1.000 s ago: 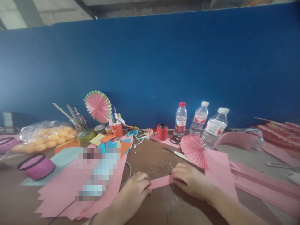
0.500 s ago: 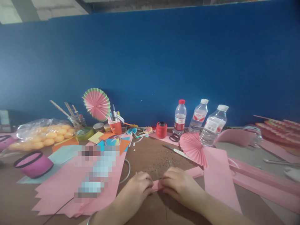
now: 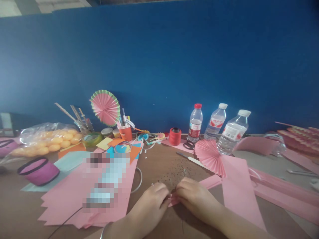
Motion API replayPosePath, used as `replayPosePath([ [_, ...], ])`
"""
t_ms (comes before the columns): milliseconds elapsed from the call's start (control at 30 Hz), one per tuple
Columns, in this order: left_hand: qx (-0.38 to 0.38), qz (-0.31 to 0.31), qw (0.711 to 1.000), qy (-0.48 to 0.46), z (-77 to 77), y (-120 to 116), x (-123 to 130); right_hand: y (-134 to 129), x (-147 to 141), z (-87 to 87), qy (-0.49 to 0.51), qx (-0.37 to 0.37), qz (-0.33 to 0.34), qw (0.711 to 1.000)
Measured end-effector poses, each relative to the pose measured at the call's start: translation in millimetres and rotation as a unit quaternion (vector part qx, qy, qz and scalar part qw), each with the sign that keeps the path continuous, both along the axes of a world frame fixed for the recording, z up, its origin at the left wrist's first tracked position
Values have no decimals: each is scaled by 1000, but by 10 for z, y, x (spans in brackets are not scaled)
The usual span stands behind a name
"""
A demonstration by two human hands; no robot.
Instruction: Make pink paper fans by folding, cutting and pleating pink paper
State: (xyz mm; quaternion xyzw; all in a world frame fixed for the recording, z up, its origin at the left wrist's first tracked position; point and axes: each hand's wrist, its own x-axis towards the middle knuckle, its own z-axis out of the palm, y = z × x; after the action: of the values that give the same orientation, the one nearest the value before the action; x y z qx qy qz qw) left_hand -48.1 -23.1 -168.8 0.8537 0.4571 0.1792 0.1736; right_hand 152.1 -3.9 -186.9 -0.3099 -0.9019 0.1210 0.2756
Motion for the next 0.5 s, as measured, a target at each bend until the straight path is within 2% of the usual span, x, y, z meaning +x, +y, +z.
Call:
replayPosePath([
  [133,2,7,1000,2,-2,-17,-11,7,-8,-1,-5,3,-9,1000],
  [300,7,-4,1000,1,-17,-6,-28,20,-61,58,-82,30,-22,996],
  [500,25,-24,999,14,21,-36,-66,115,-135,237,-133,-98,-50,985],
])
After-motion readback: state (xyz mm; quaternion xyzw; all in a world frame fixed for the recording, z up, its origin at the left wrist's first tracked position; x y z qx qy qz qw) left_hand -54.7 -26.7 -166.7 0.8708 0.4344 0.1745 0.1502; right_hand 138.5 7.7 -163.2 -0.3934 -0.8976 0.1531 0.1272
